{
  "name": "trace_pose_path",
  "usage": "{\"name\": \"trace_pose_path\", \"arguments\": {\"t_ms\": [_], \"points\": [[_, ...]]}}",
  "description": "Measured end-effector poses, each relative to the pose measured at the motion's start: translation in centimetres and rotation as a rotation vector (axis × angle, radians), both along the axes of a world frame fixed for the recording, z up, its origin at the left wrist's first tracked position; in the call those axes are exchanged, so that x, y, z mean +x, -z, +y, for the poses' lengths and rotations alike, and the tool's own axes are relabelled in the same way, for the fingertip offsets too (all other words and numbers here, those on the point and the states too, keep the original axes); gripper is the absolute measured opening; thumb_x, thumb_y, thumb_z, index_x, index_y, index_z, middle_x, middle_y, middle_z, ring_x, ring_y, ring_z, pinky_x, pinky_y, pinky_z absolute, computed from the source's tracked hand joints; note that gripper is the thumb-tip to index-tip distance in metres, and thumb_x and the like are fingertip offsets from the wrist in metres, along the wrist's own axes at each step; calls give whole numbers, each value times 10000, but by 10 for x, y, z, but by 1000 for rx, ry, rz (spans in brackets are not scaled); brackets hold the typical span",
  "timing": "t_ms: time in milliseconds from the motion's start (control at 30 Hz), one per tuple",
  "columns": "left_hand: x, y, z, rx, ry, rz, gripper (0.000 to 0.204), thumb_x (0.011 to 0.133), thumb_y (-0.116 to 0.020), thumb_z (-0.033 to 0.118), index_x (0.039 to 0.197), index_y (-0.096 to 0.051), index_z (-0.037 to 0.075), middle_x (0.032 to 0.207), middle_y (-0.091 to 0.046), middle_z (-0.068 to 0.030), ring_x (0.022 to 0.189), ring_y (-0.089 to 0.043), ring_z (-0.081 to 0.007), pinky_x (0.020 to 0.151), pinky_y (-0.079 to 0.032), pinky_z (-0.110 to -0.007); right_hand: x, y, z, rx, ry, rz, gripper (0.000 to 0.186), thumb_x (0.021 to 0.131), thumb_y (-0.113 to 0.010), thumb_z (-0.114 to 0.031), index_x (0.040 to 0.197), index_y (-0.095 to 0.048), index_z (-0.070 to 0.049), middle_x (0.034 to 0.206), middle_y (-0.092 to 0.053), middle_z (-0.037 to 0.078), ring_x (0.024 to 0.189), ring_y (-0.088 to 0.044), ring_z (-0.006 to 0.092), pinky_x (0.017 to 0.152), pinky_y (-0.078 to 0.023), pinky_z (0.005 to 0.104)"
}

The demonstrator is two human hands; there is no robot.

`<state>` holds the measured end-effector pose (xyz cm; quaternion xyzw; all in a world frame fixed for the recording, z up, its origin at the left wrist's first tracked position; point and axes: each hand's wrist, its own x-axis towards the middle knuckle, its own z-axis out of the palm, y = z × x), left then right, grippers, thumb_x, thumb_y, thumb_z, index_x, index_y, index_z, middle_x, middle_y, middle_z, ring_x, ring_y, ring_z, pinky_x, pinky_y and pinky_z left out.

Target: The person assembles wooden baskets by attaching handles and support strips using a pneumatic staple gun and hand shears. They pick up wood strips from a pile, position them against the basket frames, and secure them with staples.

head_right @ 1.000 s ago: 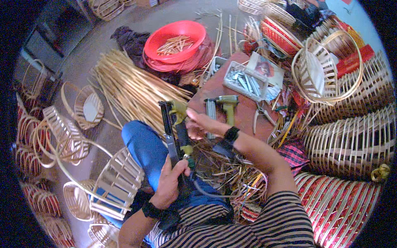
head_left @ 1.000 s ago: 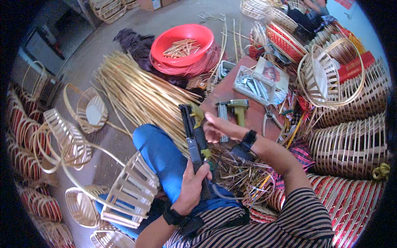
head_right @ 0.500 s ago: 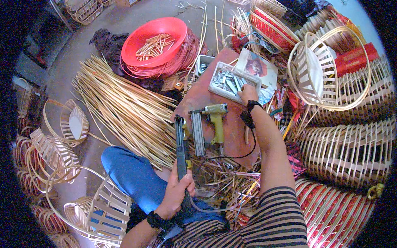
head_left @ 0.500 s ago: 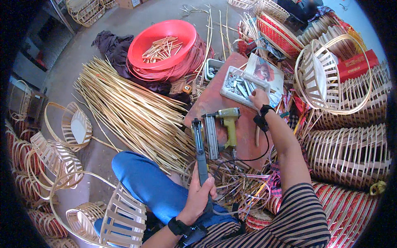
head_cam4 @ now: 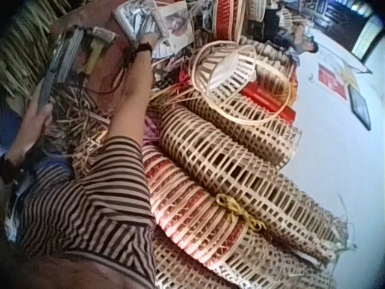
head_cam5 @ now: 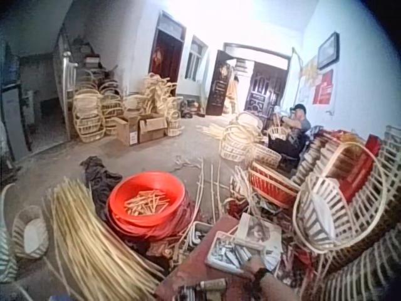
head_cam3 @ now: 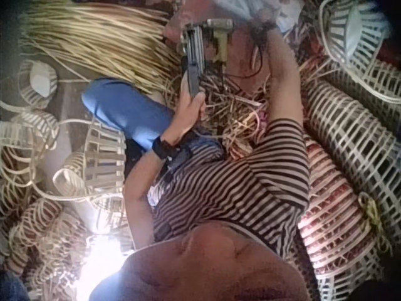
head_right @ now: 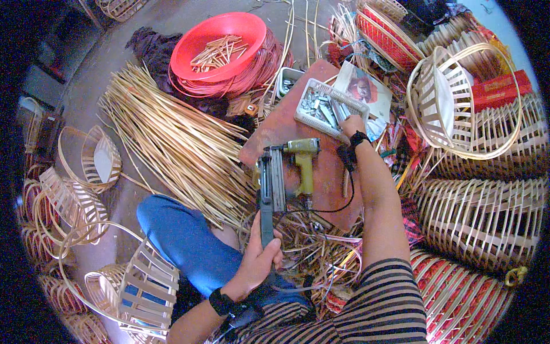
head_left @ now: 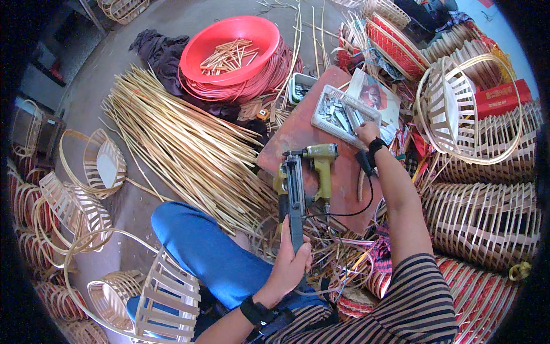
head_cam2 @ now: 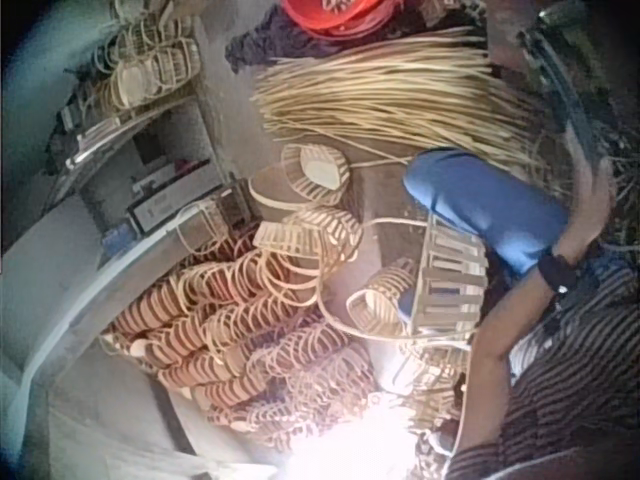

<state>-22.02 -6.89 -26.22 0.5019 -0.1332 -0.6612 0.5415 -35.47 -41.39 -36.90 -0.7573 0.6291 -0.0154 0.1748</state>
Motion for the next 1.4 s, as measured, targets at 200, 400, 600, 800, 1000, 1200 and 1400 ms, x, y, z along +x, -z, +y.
{"name": "trace_pose_path", "arguments": {"t_ms": [200,400,600,800,1000,1200,1400], "points": [[2,10,-1,-36,-27,-40,601,799,-386,30,1284,-41,112,828,-392,-40,535,-411,-78,433,-376,-204,-25,10,-15,6,-107,-80,124,607,-591,-122,669,-535,-30,564,-524,63,525,-523,180,505,-430,319],[3,9,-3,-55,-15,-56,573,798,-385,31,1273,-69,96,810,-396,-37,527,-416,-77,422,-375,-205,-17,27,-13,88,425,-428,92,639,-609,-93,674,-535,-51,538,-462,27,519,-466,143,450,-384,319],[3,13,-4,-56,-36,-40,562,801,-384,30,1264,-74,103,804,-398,-37,517,-417,-79,416,-377,-205,-3,-15,8,-218,456,-454,152,676,-601,-160,745,-569,-29,589,-540,47,512,-499,129,489,-399,265],[-3,14,-7,-74,-12,-74,571,804,-388,35,1265,-62,122,817,-390,-33,512,-416,-78,414,-375,-201,-4,-51,24,-457,261,-598,166,736,-540,-175,818,-559,-32,687,-588,101,618,-565,193,575,-428,292],[-5,16,-10,-82,-7,-79,590,805,-398,38,1275,-54,139,846,-390,-36,534,-424,-82,424,-383,-209,23,-83,68,-423,-303,-656,95,730,-547,-71,817,-542,-34,720,-569,78,631,-549,162,572,-424,254],[-9,21,-12,-123,-13,-133,649,783,-393,18,1289,-1,117,788,-392,-30,518,-426,-87,430,-384,-209,52,-128,153,-473,-907,-488,132,657,-576,-24,779,-533,-51,738,-530,71,680,-524,246,586,-422,312],[-13,22,-11,-150,1,-211,676,776,-406,21,1292,18,124,898,-393,-58,561,-438,-100,459,-387,-215,54,-129,168,-501,-1167,-402,238,611,-603,-68,828,-506,-86,715,-488,49,655,-490,227,570,-406,319]]}}
